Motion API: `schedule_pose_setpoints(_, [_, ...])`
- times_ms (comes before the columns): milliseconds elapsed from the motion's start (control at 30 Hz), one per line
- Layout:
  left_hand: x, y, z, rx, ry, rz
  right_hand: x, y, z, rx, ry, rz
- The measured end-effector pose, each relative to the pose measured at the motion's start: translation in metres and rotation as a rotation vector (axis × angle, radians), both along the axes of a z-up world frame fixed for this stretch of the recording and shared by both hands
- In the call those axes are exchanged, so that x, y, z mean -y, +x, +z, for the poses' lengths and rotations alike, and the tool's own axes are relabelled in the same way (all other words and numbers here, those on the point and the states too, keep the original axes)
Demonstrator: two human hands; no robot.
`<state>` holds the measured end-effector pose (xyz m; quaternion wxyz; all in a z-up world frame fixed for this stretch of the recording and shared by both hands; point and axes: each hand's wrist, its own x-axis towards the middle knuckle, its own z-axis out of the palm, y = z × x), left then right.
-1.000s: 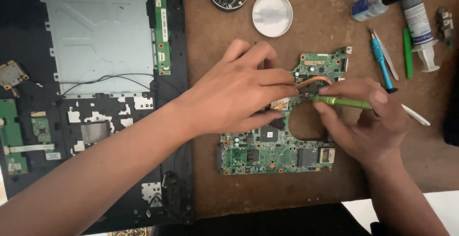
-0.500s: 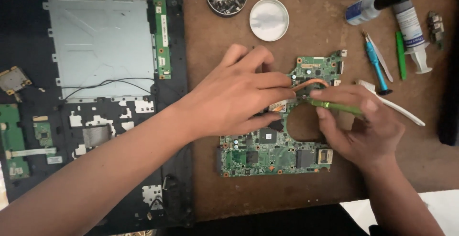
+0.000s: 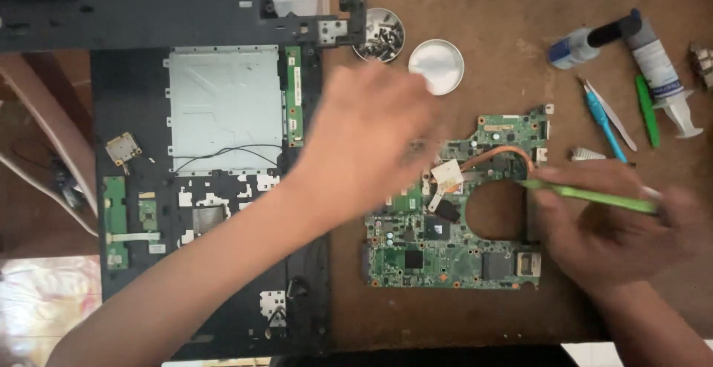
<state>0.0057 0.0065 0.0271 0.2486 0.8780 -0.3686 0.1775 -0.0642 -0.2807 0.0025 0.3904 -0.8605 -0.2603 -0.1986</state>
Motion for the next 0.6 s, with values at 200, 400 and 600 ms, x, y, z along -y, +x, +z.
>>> schedule_pose_setpoints(200, [-0.012, 0.014, -0.012, -0.184, 0.175, 0.166, 0.019, -0.004, -0.008, -0.003, 0.212, -0.207])
schedule_pose_setpoints(400, [-0.01, 0.019, -0.025, -0.225, 0.214, 0.097, 0.02, -0.004, -0.003, -0.04, 0.222, -0.272])
schedule_pose_setpoints(600, [-0.011, 0.02, -0.035, -0.071, 0.215, 0.095, 0.022, -0.002, -0.002, -0.043, 0.238, -0.27])
